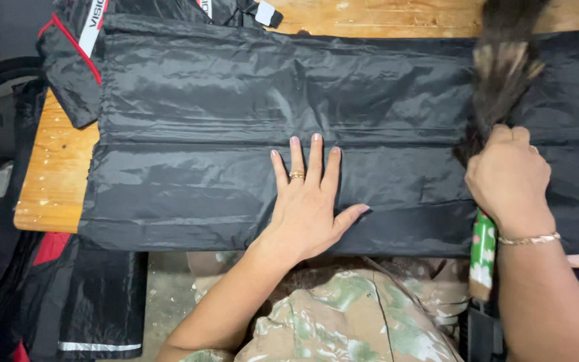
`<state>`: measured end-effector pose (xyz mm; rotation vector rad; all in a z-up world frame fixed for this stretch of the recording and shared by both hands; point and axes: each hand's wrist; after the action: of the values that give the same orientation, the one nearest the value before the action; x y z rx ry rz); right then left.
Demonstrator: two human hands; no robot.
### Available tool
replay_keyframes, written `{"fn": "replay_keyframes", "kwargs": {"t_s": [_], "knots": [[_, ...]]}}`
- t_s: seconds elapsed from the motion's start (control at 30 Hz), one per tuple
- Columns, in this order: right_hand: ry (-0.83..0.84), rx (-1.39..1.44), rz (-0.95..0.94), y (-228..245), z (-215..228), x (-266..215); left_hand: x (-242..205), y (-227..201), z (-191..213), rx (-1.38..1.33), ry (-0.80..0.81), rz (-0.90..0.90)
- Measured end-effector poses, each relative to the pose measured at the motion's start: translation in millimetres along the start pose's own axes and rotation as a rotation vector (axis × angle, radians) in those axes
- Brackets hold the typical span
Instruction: The person uses a feather duster to clean the surface of a black fabric item laid out on a wooden table. They repeatedly sweep the duster across the material while holding it in place with their other hand.
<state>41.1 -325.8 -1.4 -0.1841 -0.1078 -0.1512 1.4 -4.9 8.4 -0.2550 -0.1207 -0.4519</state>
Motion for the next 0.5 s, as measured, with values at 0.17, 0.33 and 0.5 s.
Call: {"fn": "replay_keyframes", "kwargs": {"t_s": [0.17,0.33,0.5], "knots": [[0.210,0.799,0.160,19.5,39.7,-10.9,2.2,-2.0,-7.5,0.070,0.023,0.029],[0.052,0.597,0.393,44.2,111.7,-30.6,-5.2,0.6,25.3,-0.113,0.003,-0.012],[-0.010,0.367,0.500,60.1,93.8,-20.0,-4.6,17.5,17.9,0.091,-0.084,0.083]]}}
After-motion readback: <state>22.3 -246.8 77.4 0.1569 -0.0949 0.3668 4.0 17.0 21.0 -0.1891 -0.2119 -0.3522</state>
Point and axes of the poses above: each hand's wrist, its own x-axis towards the middle knuckle, its own z-axis out of the back of the hand, y = z × x, and after that the axes turned 1 degree about y, right-handed
